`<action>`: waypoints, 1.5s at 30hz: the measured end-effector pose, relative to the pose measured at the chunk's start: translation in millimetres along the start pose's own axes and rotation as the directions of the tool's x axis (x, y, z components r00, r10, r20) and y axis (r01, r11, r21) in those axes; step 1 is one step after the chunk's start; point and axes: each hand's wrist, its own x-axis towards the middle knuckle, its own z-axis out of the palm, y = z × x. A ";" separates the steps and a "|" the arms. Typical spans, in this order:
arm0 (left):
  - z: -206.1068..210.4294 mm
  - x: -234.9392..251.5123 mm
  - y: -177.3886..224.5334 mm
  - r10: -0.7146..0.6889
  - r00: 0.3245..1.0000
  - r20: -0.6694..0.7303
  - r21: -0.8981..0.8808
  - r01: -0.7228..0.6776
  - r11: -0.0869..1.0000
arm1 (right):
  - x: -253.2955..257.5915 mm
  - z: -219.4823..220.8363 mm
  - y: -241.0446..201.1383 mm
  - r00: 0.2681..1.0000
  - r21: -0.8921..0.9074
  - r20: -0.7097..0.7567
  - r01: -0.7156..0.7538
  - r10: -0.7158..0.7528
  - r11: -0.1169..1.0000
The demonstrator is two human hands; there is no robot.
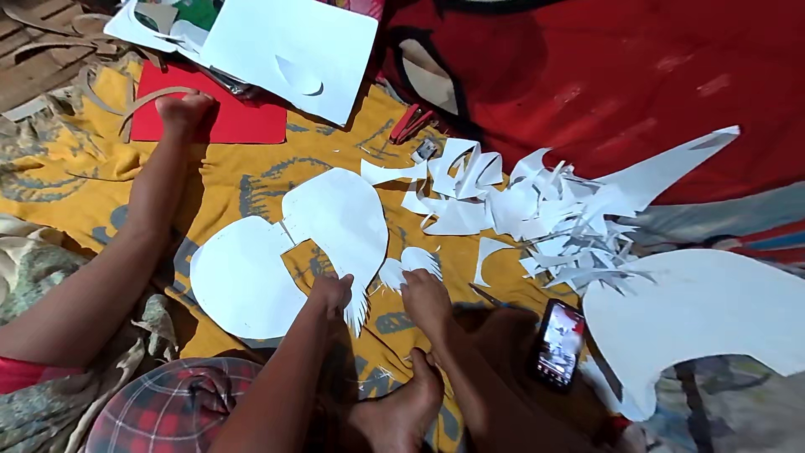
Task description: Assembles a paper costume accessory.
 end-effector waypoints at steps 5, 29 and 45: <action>-0.1 0.1 -1.6 -0.001 1.000 0.016 -0.036 0.001 0.999 | -2.5 -3.0 1.8 1.000 0.145 -0.018 -0.017 0.019 0.989; -3.6 0.3 -0.7 -0.008 0.999 0.037 -0.008 0.008 1.000 | -21.5 -0.1 -32.2 0.956 0.951 0.058 -0.140 0.287 0.275; -2.2 3.7 -1.8 -0.010 0.999 0.034 -0.009 0.011 1.000 | -34.2 35.9 -72.7 0.984 -0.003 -0.123 0.126 -0.125 0.992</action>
